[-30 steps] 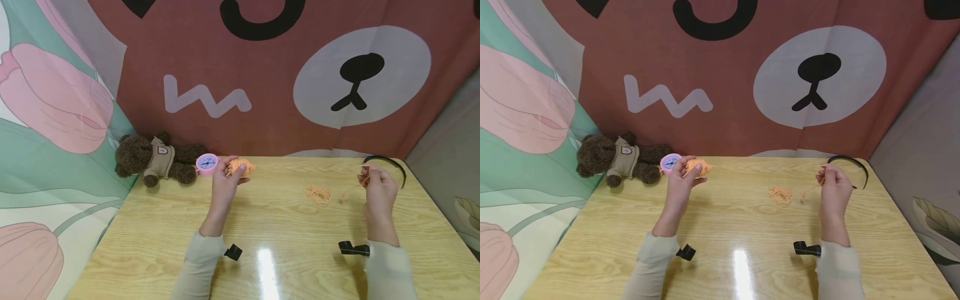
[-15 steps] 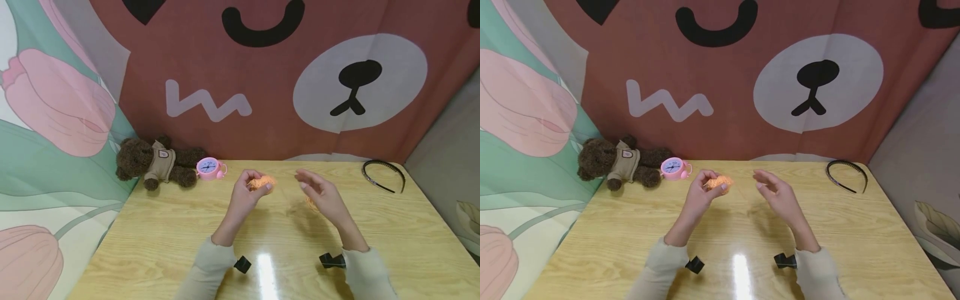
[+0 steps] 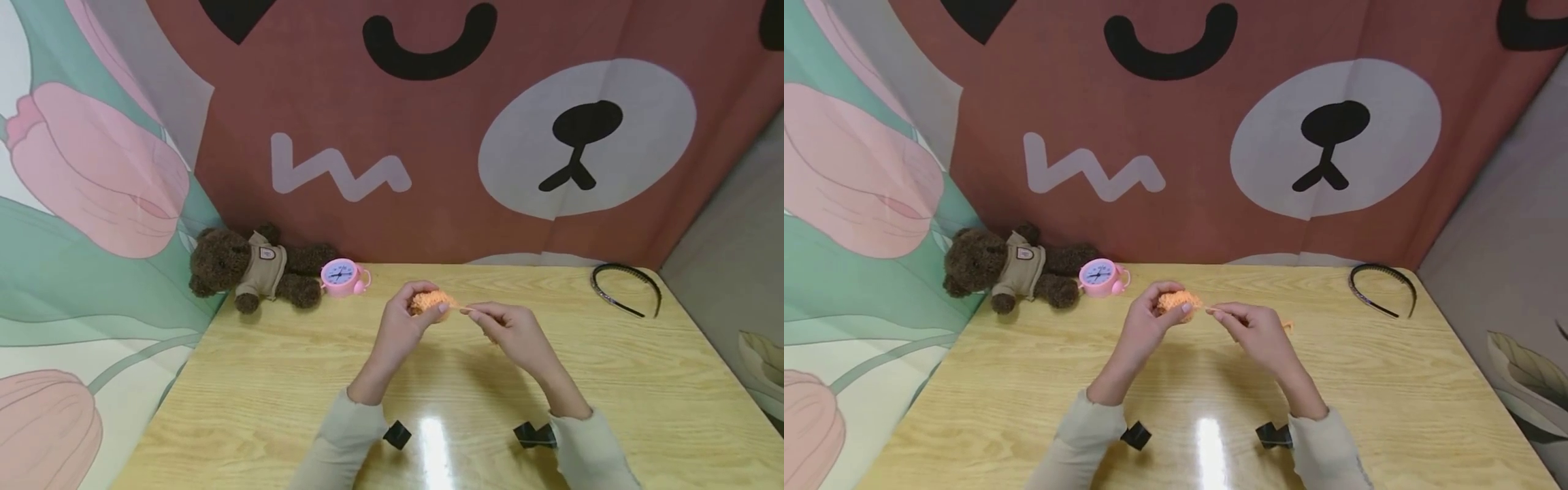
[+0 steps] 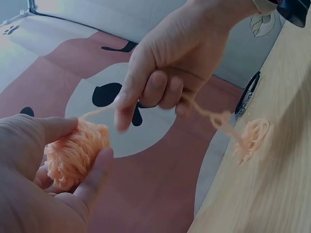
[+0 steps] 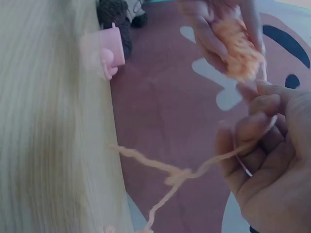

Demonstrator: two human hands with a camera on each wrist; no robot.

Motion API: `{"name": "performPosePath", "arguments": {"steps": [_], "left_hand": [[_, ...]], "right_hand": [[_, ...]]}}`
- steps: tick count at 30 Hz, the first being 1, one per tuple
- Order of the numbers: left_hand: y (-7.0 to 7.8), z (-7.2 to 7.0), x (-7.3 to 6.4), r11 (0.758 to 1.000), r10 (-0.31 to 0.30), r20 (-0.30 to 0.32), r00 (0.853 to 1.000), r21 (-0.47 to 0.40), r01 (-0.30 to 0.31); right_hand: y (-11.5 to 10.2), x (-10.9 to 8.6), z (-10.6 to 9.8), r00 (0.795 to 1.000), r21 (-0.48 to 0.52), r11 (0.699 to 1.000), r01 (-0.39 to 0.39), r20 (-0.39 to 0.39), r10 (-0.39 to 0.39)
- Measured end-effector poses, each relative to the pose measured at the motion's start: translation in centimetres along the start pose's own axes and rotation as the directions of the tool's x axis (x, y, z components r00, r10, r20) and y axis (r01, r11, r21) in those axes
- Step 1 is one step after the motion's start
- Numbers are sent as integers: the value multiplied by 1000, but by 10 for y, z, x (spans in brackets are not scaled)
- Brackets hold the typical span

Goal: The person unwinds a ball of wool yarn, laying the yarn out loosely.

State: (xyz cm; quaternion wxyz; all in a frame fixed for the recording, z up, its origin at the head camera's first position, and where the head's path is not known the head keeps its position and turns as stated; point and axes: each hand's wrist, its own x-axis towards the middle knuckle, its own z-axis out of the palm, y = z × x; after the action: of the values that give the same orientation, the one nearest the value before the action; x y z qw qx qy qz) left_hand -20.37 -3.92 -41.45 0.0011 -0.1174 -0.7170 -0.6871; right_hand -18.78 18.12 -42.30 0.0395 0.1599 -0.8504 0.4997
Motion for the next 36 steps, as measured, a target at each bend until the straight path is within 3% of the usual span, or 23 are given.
{"name": "performPosePath", "arguments": {"steps": [7, 11, 13, 15, 19, 25, 28, 31, 33, 34, 36], "left_hand": [[2, -9, 2, 1000, -2, -43, 999, -2, 2], [4, -10, 2, 999, -9, -23, 1000, -37, 8], [4, -10, 2, 999, -10, -18, 1000, -32, 9], [4, -11, 3, 1000, -13, -25, 1000, -29, 12], [4, -15, 5, 999, -17, -59, 998, -51, 14], [5, -23, 7, 993, -39, -92, 995, -115, 28], [4, -25, 8, 990, -46, -108, 993, -140, 31], [4, -26, 8, 988, -39, -126, 991, -155, 19], [4, -25, 8, 986, -30, -124, 992, -164, 9], [5, -25, 8, 986, -27, -119, 993, -164, 7], [6, -23, 7, 987, -27, -100, 995, -160, 11]], "right_hand": [[8, 3, -20, 993, 49, 999, -14, -115, 19], [14, 1, -35, 964, 87, 993, -75, -248, 95], [16, 1, -43, 929, 161, 980, -114, -332, 162], [18, 1, -50, 882, 279, 952, -124, -410, 234], [24, -1, -65, 776, 491, 870, -53, -529, 345], [39, -5, -84, 669, 640, 769, 5, -573, 472], [47, -7, -91, 605, 687, 726, 6, -581, 545], [56, -7, -94, 537, 673, 740, 9, -627, 564], [62, -7, -95, 506, 647, 763, 0, -658, 558], [65, -6, -95, 496, 630, 776, -10, -671, 551], [70, -5, -93, 510, 567, 818, -94, -678, 529]]}}
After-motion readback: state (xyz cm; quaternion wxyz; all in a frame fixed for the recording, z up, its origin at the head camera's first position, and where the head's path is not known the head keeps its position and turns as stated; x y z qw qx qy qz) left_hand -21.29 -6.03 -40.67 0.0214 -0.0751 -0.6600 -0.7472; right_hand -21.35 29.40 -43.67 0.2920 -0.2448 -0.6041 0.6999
